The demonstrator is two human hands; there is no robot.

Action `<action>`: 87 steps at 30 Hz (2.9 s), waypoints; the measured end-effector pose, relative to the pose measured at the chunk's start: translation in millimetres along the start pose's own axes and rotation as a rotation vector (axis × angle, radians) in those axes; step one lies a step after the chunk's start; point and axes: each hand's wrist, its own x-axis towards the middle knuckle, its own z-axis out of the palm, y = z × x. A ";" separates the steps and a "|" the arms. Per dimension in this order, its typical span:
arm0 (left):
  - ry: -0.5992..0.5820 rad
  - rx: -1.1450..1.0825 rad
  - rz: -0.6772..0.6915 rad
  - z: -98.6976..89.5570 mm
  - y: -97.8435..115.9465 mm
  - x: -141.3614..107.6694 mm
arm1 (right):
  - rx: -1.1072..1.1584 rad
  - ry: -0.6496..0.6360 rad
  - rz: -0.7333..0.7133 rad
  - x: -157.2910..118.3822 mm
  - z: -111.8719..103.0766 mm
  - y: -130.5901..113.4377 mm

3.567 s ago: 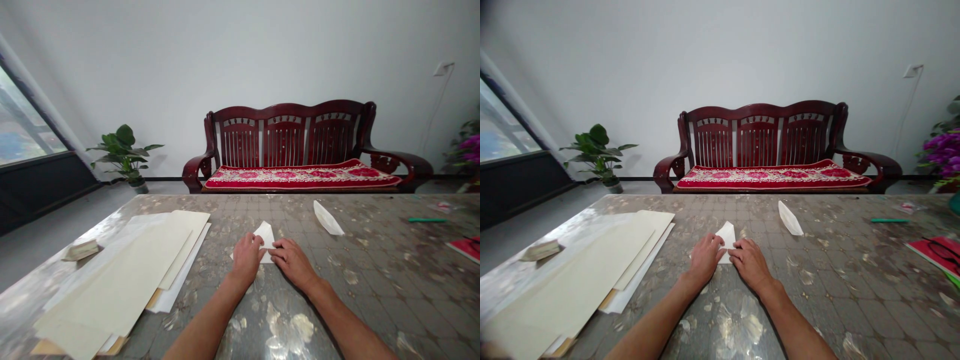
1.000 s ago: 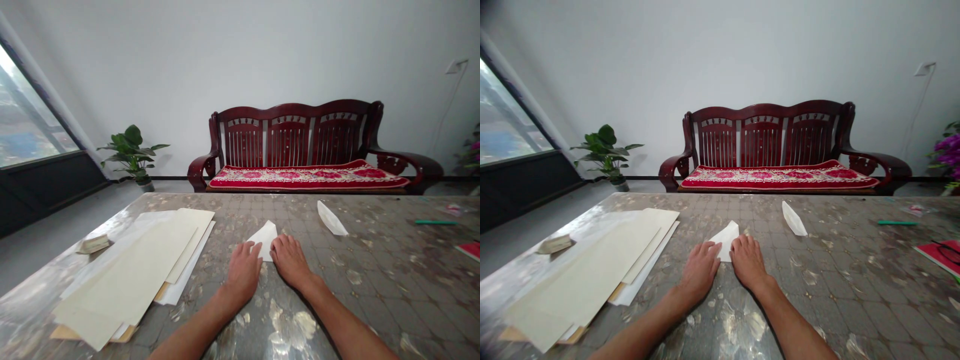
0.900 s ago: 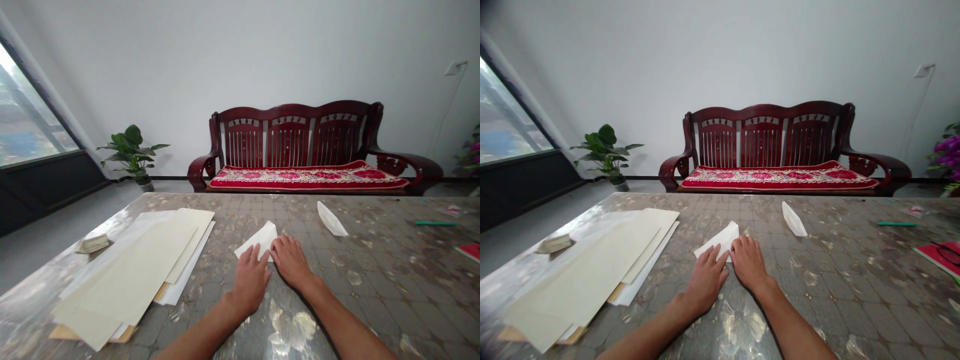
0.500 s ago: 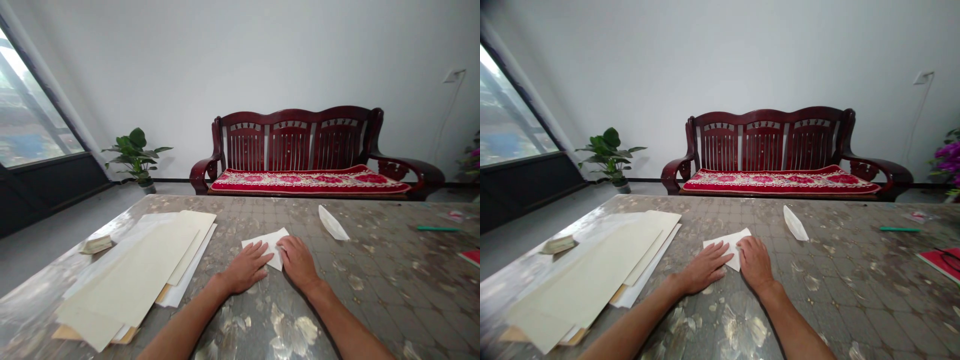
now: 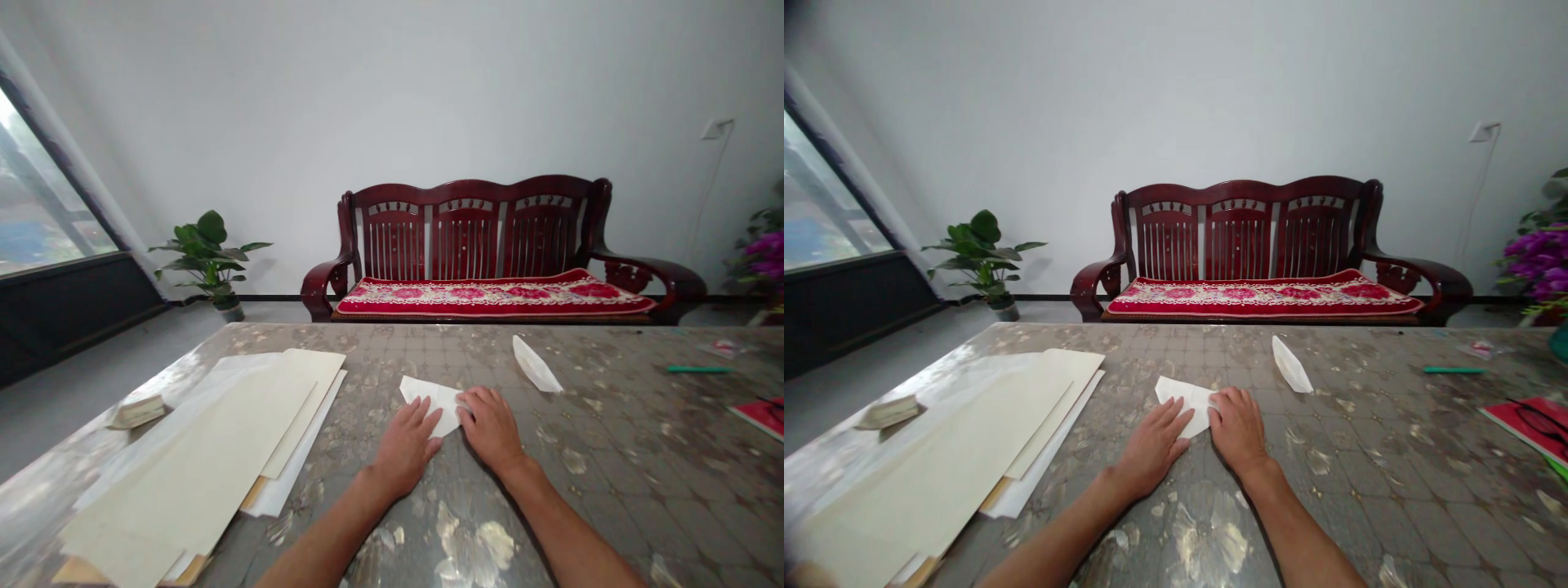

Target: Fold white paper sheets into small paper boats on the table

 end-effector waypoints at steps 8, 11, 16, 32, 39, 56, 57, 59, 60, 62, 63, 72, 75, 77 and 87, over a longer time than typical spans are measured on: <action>0.007 0.114 0.094 8.9 -3.5 -7.9 | -0.028 -0.060 0.235 8.8 -1.0 23.1; -0.029 0.105 0.086 9.2 -4.6 -9.3 | 0.043 -0.049 0.226 10.7 0.8 28.1; -0.065 0.075 0.021 7.8 -3.9 -10.5 | 0.154 0.003 0.229 13.6 2.5 31.7; -0.079 0.079 -0.004 1.6 6.2 -12.7 | 0.429 -0.150 0.157 21.6 2.6 47.9; -0.103 0.058 -0.001 -1.3 21.0 -16.8 | 0.094 -0.165 0.045 21.1 -20.8 20.3; 0.029 -0.065 -0.148 -16.6 -7.0 17.8 | 0.059 -0.197 -0.215 11.8 -15.7 16.3; 0.069 -0.019 -0.132 -17.2 -7.7 18.3 | 0.056 -0.198 -0.224 11.1 -15.4 16.5; 0.147 0.057 -0.086 -18.5 -11.0 20.2 | 0.046 -0.197 -0.236 9.9 -14.4 17.0; 0.161 0.076 -0.054 -19.2 -13.7 21.8 | 0.042 -0.193 -0.242 9.4 -13.8 17.2; 0.123 0.067 0.011 -20.5 -20.4 25.9 | 0.037 -0.179 -0.255 8.3 -12.5 17.2; 0.088 0.045 0.034 -20.8 -23.9 28.1 | 0.036 -0.170 -0.261 7.7 -12.0 17.1; 0.036 0.105 0.077 -13.5 -32.0 32.7 | 0.008 -0.076 -0.320 0.4 -8.3 13.9; 0.005 0.149 0.087 -14.2 -28.7 30.1 | -0.021 -0.065 -0.331 -1.8 -9.2 11.5; -0.019 0.145 0.078 -14.0 -27.9 28.4 | -0.040 -0.068 -0.338 -3.1 -10.6 9.3; -0.112 0.141 0.117 -3.0 -41.4 22.3 | -0.185 -0.217 -0.319 -6.0 -22.6 -6.3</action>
